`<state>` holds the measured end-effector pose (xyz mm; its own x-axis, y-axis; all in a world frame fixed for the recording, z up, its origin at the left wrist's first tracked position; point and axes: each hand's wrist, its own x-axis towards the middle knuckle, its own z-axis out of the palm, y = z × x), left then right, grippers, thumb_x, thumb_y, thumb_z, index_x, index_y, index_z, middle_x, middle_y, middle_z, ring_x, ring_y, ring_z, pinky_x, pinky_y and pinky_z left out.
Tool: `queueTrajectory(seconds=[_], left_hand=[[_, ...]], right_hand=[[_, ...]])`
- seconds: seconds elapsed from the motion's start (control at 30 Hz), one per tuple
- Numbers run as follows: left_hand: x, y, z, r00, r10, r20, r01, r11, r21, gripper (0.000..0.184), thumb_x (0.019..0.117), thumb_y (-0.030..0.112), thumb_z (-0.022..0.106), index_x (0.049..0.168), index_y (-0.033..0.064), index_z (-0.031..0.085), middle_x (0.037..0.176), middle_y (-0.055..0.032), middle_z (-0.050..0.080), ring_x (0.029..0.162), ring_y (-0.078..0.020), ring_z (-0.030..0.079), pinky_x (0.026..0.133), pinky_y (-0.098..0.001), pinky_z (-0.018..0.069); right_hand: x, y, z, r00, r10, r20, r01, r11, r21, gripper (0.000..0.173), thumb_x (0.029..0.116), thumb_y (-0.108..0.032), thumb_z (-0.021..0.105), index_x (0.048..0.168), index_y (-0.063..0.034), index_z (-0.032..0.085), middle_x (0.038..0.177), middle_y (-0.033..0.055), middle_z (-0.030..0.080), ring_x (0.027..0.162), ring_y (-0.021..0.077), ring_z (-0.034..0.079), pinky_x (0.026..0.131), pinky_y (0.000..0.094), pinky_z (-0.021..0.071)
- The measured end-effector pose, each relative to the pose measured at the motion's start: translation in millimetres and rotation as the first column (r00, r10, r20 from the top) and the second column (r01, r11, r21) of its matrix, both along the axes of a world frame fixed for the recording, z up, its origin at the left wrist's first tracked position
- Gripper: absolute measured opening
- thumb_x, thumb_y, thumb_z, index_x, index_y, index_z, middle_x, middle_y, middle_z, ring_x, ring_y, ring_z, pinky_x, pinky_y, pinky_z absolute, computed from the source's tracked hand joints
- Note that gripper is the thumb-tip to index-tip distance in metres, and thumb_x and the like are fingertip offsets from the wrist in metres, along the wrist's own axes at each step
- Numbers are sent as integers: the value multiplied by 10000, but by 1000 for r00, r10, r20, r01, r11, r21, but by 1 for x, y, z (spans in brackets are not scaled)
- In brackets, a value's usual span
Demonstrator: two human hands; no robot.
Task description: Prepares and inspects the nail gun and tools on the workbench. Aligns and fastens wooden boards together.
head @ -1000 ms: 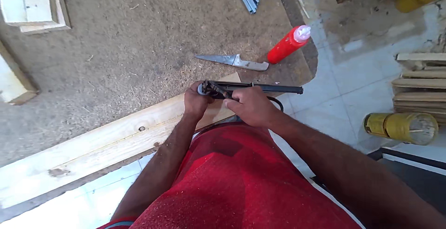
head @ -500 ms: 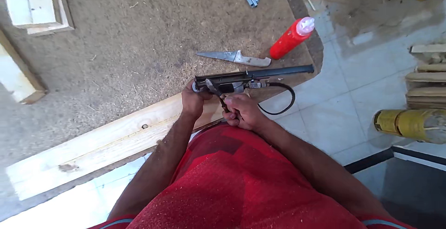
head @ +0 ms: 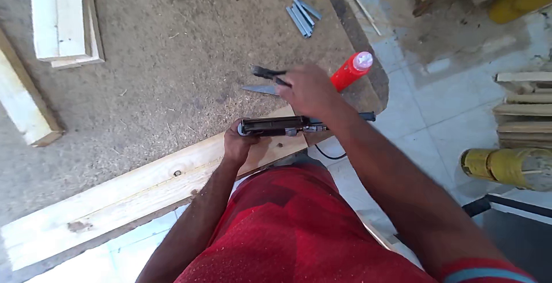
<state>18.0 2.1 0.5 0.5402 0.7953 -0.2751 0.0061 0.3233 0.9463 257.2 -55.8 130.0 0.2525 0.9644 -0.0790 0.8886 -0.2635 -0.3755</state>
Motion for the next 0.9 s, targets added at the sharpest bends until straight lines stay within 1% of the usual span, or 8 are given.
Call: queueTrajectory(seconds=[0.07,0.13,0.17,0.23,0.3,0.43,0.5,0.9], left_hand=[[-1,-3,-2,1000,6,17,-6,1000,-1,596,556,-211,724,1103,20,671,1036,-109,752,949,-211,731,812,-422,635],[0,-3,-1,1000,8,-2,-8,1000,0,603,548,-194,716,1107,26,664,1026,-102,751,938,-205,730,796,-413,634],[0,-3,0,1000,9,-11,-9,1000,-2,598,550,-191,717,1108,20,672,1022,-110,752,934,-211,731,796,-418,634],[0,-4,2,999,20,-37,-20,1000,-10,581,567,-188,726,1107,23,683,1010,-106,757,922,-204,734,794,-411,636],[2,-3,3,998,44,-49,-45,999,-26,572,567,-190,717,1098,21,686,998,-105,760,908,-204,736,788,-411,635],[12,2,12,993,73,-95,-81,993,-86,539,545,-185,695,1050,1,683,983,-134,756,899,-227,734,788,-433,626],[14,3,14,991,86,-98,-96,990,-100,543,539,-180,689,1053,-6,679,974,-139,750,883,-222,729,776,-425,624],[15,3,9,994,82,-69,-87,992,-86,550,552,-203,688,1068,-14,658,1011,-159,747,931,-248,725,822,-444,616]], right_hand=[[17,22,-28,971,1,239,26,993,-112,466,1044,-486,476,1155,-120,742,1190,139,720,1323,393,527,1144,651,304],[15,15,-33,958,23,287,23,988,-154,596,1053,-542,407,1312,-79,677,1434,213,589,1507,468,298,1205,736,130],[4,1,-27,963,28,268,-4,996,-89,615,1064,-548,373,1277,-56,677,1496,218,531,1520,452,287,1215,718,152],[-33,-45,-20,979,54,199,-89,981,173,505,1081,-461,422,1120,-53,716,1311,171,662,1294,366,580,1098,585,440],[-65,-82,-38,977,188,104,-212,920,329,343,1065,-340,515,968,-78,714,935,105,720,914,288,693,839,489,550],[-87,-80,-77,960,265,87,-265,964,-17,499,1038,-239,557,1506,-84,480,843,115,705,806,314,717,710,466,597],[-90,-61,-77,964,255,77,-248,964,-96,527,1041,-165,505,1559,-124,417,739,99,665,666,312,686,567,457,564],[-89,-46,-69,977,203,-64,-213,918,-333,533,1061,-169,427,1573,-77,313,769,113,673,733,336,713,647,500,580]])
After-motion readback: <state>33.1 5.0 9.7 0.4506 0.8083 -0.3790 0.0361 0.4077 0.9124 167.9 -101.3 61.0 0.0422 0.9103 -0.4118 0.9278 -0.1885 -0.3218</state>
